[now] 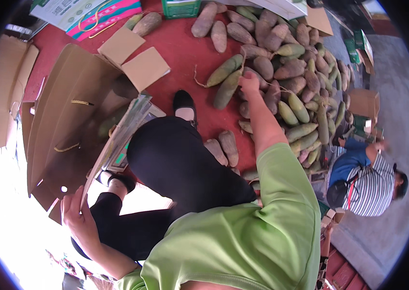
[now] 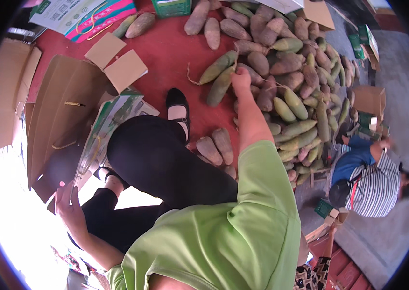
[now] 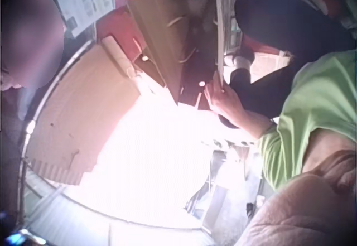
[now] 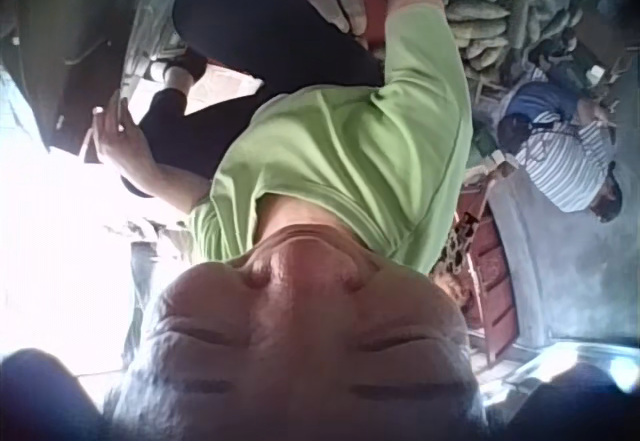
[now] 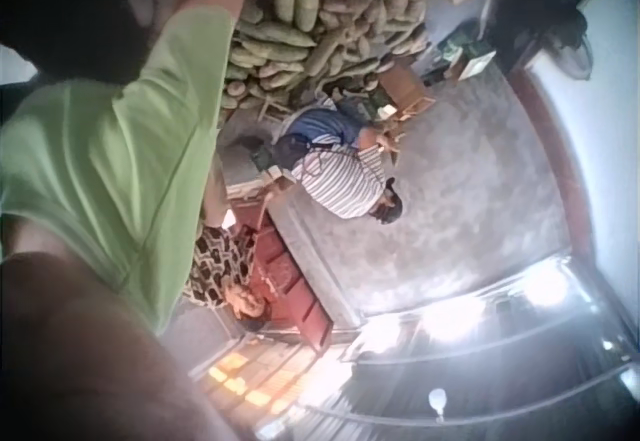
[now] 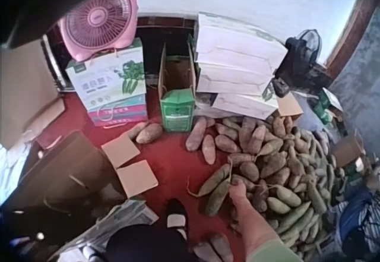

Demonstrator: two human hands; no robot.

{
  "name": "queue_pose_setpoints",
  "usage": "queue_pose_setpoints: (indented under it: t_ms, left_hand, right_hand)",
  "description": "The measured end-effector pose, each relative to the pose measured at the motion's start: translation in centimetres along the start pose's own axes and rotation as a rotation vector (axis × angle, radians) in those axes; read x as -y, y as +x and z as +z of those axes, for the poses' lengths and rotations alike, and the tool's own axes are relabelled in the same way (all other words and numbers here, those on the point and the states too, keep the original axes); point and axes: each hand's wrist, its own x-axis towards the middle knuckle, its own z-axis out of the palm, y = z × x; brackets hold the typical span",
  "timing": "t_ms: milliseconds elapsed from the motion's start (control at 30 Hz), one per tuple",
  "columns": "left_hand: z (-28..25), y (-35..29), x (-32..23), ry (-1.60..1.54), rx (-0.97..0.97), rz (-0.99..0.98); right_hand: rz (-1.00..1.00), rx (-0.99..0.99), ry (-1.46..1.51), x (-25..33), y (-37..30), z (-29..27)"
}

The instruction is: Sorting and packing winter melons into cardboard boxes and weighing them on a scale.

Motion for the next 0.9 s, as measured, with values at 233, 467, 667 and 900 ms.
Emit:
queue_pose_setpoints:
  t_ms: [233, 467, 667, 900]
  left_hand:
    - [-1.0, 0.8, -0.8, -0.04, 0.047, -0.062]
    - [-1.3, 0.5, -0.4, -0.044, 0.011, -0.063]
    - [-1.5, 0.3, -0.3, -0.017, 0.003, -0.047]
    - [-0.7, -0.4, 1.0, 0.025, -0.004, 0.029]
  right_hand:
    - [0.101, 0.289, 0.006, 2.7, 3.5, 0.0]
    - [0.127, 0.222, 0.046, 2.9, 3.2, -0.9]
    - [0.071, 0.398, 0.335, 6.3, -3.8, -2.1]
    - [-0.095, 0.46, 0.156, 12.4, -11.7, -5.2]
